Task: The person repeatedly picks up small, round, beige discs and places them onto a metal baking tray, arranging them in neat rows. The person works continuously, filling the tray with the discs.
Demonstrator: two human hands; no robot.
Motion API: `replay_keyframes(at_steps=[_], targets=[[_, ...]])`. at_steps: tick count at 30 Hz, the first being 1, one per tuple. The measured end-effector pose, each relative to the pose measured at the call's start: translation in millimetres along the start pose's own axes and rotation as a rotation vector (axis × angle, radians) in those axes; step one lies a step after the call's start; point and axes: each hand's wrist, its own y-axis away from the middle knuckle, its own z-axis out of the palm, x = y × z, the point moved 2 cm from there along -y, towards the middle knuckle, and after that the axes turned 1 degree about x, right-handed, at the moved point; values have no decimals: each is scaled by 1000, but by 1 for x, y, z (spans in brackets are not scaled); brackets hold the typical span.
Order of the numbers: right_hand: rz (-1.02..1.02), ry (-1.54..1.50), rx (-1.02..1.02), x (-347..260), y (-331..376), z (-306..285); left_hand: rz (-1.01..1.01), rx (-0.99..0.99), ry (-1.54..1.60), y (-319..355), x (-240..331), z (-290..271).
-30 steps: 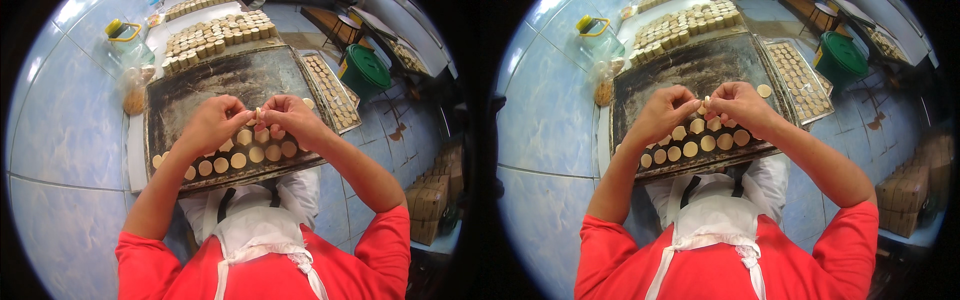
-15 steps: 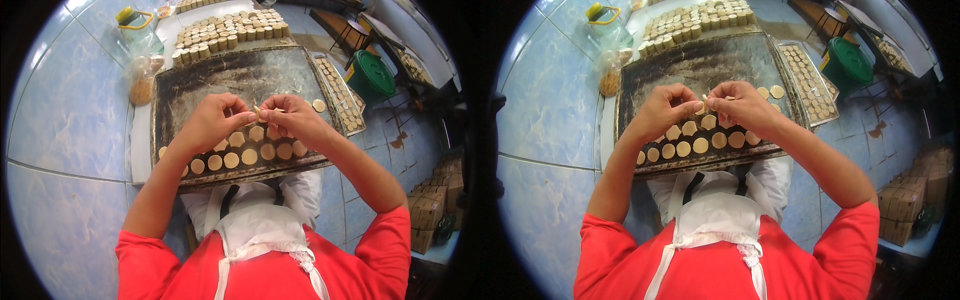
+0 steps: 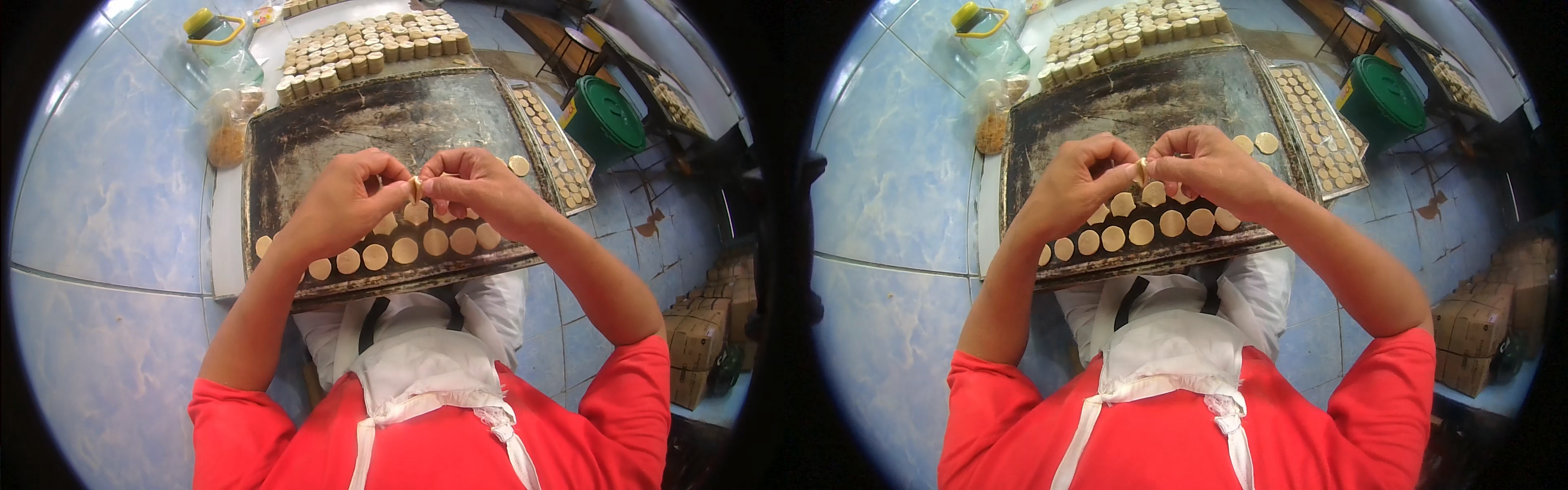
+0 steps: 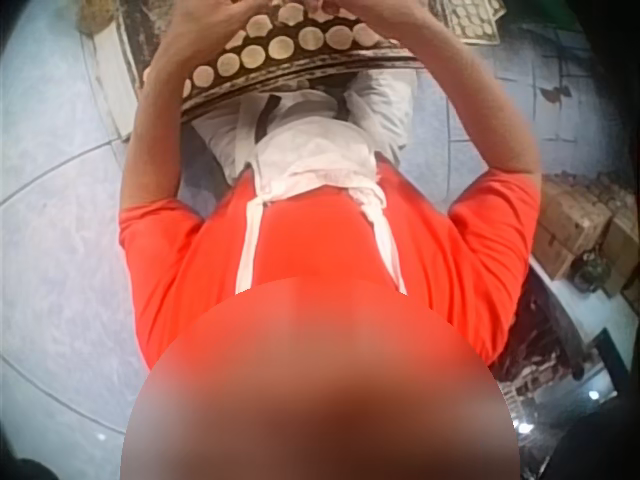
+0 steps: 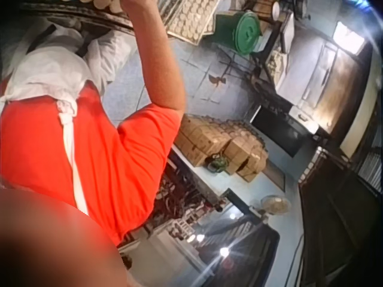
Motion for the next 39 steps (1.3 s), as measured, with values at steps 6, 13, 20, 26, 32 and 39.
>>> replay_keyframes(at_steps=[6, 13, 20, 26, 32, 39], targets=[[-72, 258, 88, -10, 13, -22, -95, 190, -357, 13, -25, -19], [-386, 1107, 541, -39, 74, -81, -92, 492, -224, 36, -74, -101], [-251, 1034, 438, 2, 99, -85, -344, 682, 185, 66, -184, -150], [-251, 1034, 427, -6, 96, -93, -294, 715, 60, 48, -240, -140], [-193, 957, 518, -15, 90, -87, -173, 756, -196, 46, -240, -134], [-362, 1045, 373, -73, 20, -80, -108, 901, -148, 24, -244, -137]])
